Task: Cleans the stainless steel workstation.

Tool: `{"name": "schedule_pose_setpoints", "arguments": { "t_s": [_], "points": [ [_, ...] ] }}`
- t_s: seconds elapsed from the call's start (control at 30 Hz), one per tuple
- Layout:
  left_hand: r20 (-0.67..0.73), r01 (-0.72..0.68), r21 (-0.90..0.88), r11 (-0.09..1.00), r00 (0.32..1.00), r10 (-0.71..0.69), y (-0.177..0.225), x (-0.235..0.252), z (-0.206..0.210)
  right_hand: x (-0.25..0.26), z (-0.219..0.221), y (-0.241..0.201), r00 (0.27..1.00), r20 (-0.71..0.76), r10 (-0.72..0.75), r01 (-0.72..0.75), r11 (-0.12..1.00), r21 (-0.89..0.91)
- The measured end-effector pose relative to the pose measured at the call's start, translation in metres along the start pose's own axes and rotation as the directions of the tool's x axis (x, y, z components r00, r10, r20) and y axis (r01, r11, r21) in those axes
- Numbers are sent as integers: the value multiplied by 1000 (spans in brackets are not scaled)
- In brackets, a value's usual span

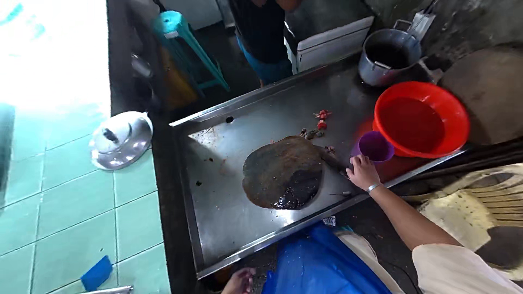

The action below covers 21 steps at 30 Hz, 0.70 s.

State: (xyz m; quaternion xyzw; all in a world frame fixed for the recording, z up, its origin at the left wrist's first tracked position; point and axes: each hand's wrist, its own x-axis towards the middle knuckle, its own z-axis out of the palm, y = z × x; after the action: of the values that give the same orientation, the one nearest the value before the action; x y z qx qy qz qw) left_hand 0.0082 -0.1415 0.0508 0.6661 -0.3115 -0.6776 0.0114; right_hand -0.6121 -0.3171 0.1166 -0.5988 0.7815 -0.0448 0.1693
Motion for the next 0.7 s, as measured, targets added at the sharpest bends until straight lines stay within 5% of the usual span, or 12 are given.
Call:
{"name": "schedule_pose_setpoints", "arguments": {
  "t_s": [0.1, 0.2, 0.27, 0.37, 0.5, 0.6, 0.7],
  "points": [
    [130, -138, 62, 989, 983, 129, 138, -9, 64, -2, 36, 41, 926, 373, 57, -79, 996, 43],
    [321, -329, 60, 942, 900, 294, 261, 1, 168, -3, 34, 43, 901, 430, 52, -150, 969, 196],
    [345, -325, 50, 944, 893, 289, 315, 26, 245, -10, 12, 31, 919, 391, 46, -196, 915, 353],
    [275, -269, -194, 943, 908, 315, 365, 74, 340, -37, -17, 13, 932, 363, 18, -198, 863, 465],
    [-104, -499, -392, 773, 859, 502, 401, 98, 393, -32, -70, 50, 968, 200, -152, 16, 831, 556],
    [-52, -478, -406, 779, 863, 502, 417, 81, 383, 28, -114, 144, 993, -106, 49, 0, 908, 418],
    [46, -468, -375, 800, 852, 521, 438, 61, 381, 92, -124, 240, 905, -153, 398, -321, 872, 369]
  ]
}}
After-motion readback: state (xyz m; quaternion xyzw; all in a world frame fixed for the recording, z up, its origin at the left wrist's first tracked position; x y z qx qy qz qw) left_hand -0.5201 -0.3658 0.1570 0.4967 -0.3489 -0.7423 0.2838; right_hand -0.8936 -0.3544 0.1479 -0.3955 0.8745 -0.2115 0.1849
